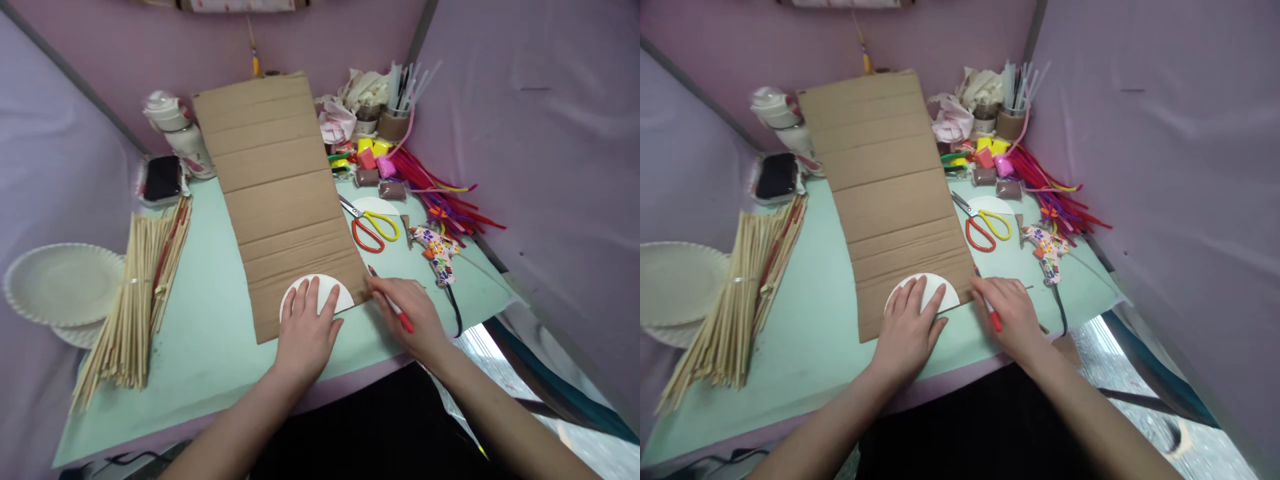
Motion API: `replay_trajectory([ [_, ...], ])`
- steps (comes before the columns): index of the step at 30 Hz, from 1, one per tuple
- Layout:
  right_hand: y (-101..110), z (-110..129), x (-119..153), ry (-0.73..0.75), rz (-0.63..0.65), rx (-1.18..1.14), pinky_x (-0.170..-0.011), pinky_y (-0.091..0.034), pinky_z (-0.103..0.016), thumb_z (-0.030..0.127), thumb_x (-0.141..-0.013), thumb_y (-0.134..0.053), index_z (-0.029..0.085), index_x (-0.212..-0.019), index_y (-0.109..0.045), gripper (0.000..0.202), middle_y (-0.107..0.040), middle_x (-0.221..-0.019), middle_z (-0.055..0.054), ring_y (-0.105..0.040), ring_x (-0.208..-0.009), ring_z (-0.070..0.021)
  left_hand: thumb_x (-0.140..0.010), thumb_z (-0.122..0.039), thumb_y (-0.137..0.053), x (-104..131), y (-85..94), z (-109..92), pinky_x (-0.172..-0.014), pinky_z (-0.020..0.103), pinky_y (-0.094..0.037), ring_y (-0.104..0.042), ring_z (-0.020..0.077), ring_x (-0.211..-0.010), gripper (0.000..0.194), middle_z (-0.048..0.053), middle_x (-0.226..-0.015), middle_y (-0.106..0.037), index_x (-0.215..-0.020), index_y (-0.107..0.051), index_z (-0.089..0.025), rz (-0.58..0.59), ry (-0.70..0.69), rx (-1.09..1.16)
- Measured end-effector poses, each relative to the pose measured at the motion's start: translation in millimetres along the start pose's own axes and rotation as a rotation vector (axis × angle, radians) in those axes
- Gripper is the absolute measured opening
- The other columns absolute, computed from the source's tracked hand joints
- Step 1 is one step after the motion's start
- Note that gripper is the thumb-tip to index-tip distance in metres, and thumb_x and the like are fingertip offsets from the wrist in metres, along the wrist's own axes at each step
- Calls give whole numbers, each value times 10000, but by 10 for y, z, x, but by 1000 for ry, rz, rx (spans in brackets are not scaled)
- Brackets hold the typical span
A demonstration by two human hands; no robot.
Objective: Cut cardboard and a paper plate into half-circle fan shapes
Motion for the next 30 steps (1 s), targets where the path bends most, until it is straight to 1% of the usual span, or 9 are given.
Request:
replay_trajectory([
  [3, -156, -111, -27, -19, -2, 12, -780, -461, -373, 170, -944, -505, 202, -1133, -584, 207, -702, -988, -84, -633, -907, -231, -891, -217, -551, 66, 75, -64, -1021, 523, -409, -524, 354, -1234, 400, 188, -1332, -580, -1286, -587, -171, -47, -43, -27],
  [7, -267, -145, 2, -31, -4, -18, -801, -473, -392, 200, -961, -467, 192, -1138, -581, 210, -684, -996, -101, -600, -920, -244, -880, -84, -471, 299, 334, -245, -1025, 482, -418, -570, 310, -1174, 386, 164, -1253, -643, -1249, -585, -91, -164, -133, 64],
  [11, -255, -140, 33, -24, -25, -13, -806, -468, -400, 227, -965, -455, 191, -1133, -588, 217, -682, -985, -103, -592, -916, -249, -894, -77, -397, 604, 585, -562, -1038, 463, -410, -570, 267, -1172, 405, 152, -1221, -661, -1268, -552, -66, -231, -291, 274],
  [14, -219, -138, 50, -3, -58, -9, -814, -459, -404, 233, -957, -462, 192, -1128, -603, 225, -689, -986, -102, -603, -922, -251, -919, -112, -383, 747, 691, -698, -1021, 441, -427, -591, 230, -1129, 367, 134, -1153, -685, -1235, -569, -95, -303, -345, 415],
  [17, -143, -142, 100, 27, -141, -33, -836, -446, -422, 196, -943, -466, 204, -1149, -603, 248, -701, -948, -86, -620, -882, -240, -943, -140, -370, 789, 724, -710, -973, 415, -456, -600, 202, -1085, 352, 118, -1101, -696, -1229, -575, -145, -383, -325, 487],
  [21, 25, -90, 201, 78, -270, -129, -888, -422, -467, 128, -930, -445, 243, -1154, -581, 286, -674, -717, -3, -616, -683, -196, -932, -132, -432, 845, 784, -650, -863, 367, -461, -606, 179, -980, 347, 69, -991, -720, -1228, -596, -206, -529, -272, 490],
  [23, 139, -51, 225, 44, -300, -180, -889, -428, -465, 148, -924, -470, 248, -1085, -596, 227, -684, -737, -9, -625, -692, -195, -922, -137, -468, 899, 817, -600, -851, 361, -423, -597, 167, -918, 339, 32, -943, -728, -1201, -627, -247, -600, -227, 435],
  [25, 185, -20, 210, -55, -222, -270, -834, -466, -420, 203, -919, -508, 241, -1006, -601, 133, -701, -814, -34, -639, -747, -202, -910, -146, -504, 950, 838, -559, -858, 361, -383, -578, 157, -877, 322, 0, -897, -732, -1157, -659, -285, -644, -188, 370],
  [30, -166, 185, 318, -357, 317, -690, -642, -509, -298, 351, -894, -563, 228, -922, -529, 131, -657, -818, -17, -636, -729, -178, -886, -157, -569, 1018, 870, -569, -867, 353, -342, -526, 146, -821, 258, -44, -802, -719, -1032, -705, -321, -711, -195, 270],
])
Point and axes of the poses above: each hand's wrist, its own x-axis away from the middle knuckle, its own y-axis out of the back of the hand, z = x × y, the point moved 10 cm from there along -x, towards the middle knuckle
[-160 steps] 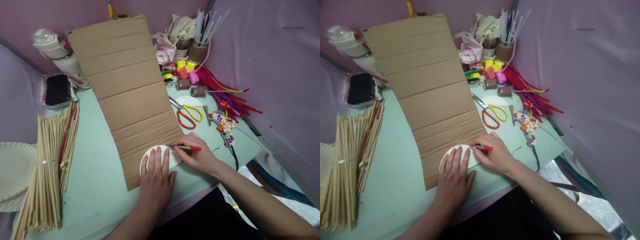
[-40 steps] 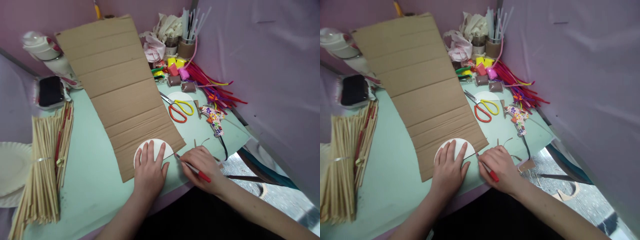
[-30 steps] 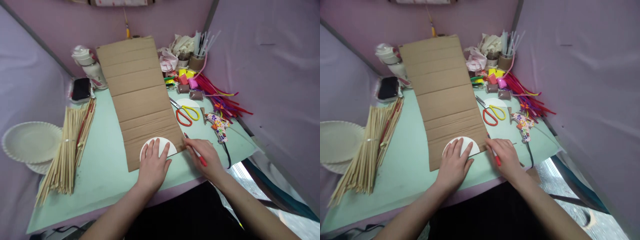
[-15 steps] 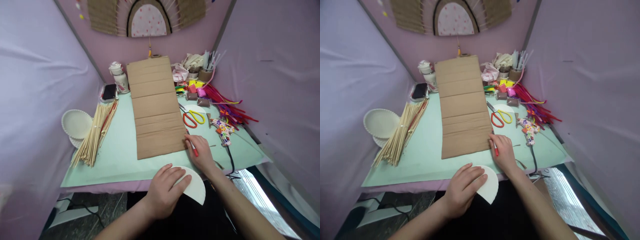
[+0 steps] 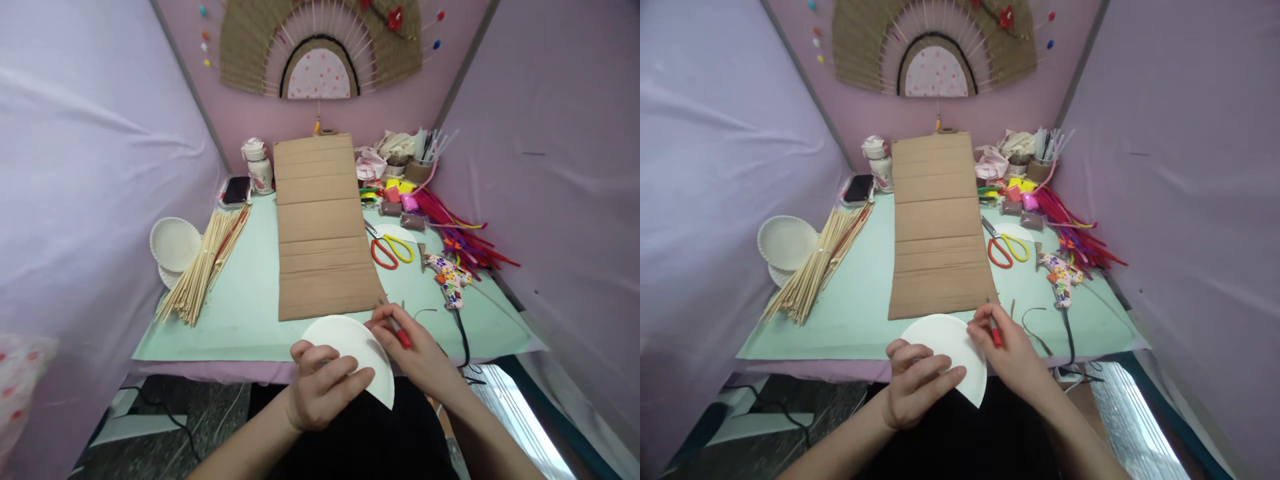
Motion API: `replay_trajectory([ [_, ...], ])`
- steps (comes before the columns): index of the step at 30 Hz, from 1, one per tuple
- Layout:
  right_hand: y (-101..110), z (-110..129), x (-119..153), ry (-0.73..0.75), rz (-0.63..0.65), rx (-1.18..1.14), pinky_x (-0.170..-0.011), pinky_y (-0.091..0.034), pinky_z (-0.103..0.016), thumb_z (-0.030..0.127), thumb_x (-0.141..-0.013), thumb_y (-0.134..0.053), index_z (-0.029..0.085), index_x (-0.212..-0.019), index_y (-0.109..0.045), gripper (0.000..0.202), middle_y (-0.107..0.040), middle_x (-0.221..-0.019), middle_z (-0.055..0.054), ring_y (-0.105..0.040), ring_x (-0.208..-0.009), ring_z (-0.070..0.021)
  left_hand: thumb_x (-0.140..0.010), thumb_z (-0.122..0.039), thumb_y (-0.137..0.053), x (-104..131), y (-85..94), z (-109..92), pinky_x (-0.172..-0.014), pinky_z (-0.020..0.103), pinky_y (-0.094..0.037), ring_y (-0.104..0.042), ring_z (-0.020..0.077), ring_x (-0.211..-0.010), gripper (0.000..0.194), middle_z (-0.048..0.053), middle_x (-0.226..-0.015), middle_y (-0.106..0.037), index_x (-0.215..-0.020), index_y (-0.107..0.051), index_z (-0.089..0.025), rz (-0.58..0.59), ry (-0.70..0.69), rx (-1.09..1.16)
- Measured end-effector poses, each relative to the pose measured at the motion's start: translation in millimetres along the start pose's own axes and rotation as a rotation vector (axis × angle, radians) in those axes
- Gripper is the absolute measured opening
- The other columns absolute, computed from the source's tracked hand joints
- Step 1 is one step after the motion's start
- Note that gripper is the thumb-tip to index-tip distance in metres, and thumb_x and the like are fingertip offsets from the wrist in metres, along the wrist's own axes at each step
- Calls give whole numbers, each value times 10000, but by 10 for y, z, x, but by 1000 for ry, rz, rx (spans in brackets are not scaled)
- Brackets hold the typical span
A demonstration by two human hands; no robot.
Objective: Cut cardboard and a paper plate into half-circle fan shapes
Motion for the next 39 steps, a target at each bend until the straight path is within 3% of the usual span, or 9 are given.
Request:
replay_trajectory([
  [3, -84, -46, 28, -68, 46, -145, -569, -472, -257, 340, -825, -649, 229, -908, -486, 214, -574, -733, 26, -578, -655, -152, -872, -159, -591, -2, -59, -5, -913, 358, -337, -516, 160, -872, 254, -26, -858, -706, -1031, -707, -320, 21, -16, -30],
  [6, 268, -84, -93, -18, -163, -104, -557, -437, -250, 330, -807, -663, 230, -904, -490, 222, -526, -744, 27, -529, -645, -145, -842, -114, -599, -8, -118, 204, -975, 389, -355, -504, 204, -1044, 411, 35, -1081, -638, -1172, -648, -353, 85, 65, -115],
  [10, 1180, 16, -421, 132, -635, 169, -722, -446, -321, 309, -736, -695, 220, -901, -522, 255, -543, -846, -10, -528, -757, -178, -836, -117, -566, 36, 8, 1010, -1055, 497, -355, -368, 287, -1301, 652, 136, -1373, -374, -1433, -377, -297, 97, 458, -178],
  [12, 1498, 3, -728, 135, -738, 266, -733, -438, -339, 310, -707, -698, 218, -900, -523, 276, -554, -845, -14, -514, -744, -185, -842, -171, -555, 105, 68, 1438, -1083, 523, -333, -339, 299, -1334, 706, 162, -1387, -329, -1482, -262, -234, 88, 664, -117],
  [15, 1747, -78, -1269, 121, -781, 359, -770, -432, -362, 287, -702, -663, 203, -902, -514, 262, -576, -885, -39, -511, -766, -195, -818, -228, -567, 198, 69, 1893, -1061, 504, -384, -473, 271, -1221, 739, 154, -1356, -332, -1478, -235, -215, 84, 881, 4],
  [19, 1839, -311, -1819, -20, -760, 440, -807, -432, -389, 226, -689, -642, 179, -919, -500, 275, -597, -937, -85, -534, -814, -223, -764, -222, -591, 171, 18, 2144, -1061, 497, -391, -538, 260, -1152, 757, 141, -1329, -357, -1452, -276, -225, 72, 951, 52],
  [25, 1768, -275, -1855, -47, -761, 577, -853, -405, -462, 222, -714, -649, 156, -1018, -503, 343, -621, -977, -164, -562, -932, -322, -754, -223, -593, 56, -107, 2356, -1053, 486, -401, -568, 273, -1147, 784, 199, -1393, -336, -1456, -251, -154, 113, 977, 53],
  [33, 440, -294, -1508, 95, -307, 532, -673, -434, -352, 390, -834, -550, 201, -1052, -496, 294, -620, -792, -53, -561, -687, -225, -730, -180, -630, 84, -319, 2576, -1103, 459, -343, -489, 296, -1290, 830, 223, -1508, -274, -1467, -248, -173, 77, 1065, 236],
  [39, 319, -338, -1440, 176, -394, 497, -814, -453, -412, 335, -828, -546, 185, -1083, -465, 307, -626, -1062, -149, -599, -955, -280, -736, -181, -689, 137, -358, 2625, -986, 417, -473, -597, 245, -1169, 858, 177, -1459, -424, -1460, -241, -283, -232, 1238, 690],
])
Point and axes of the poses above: each hand's wrist, its own x-axis away from the middle knuckle, its own y-axis out of the back of the hand, z = x × y, the point moved 10 cm from there along -x, towards the middle knuckle
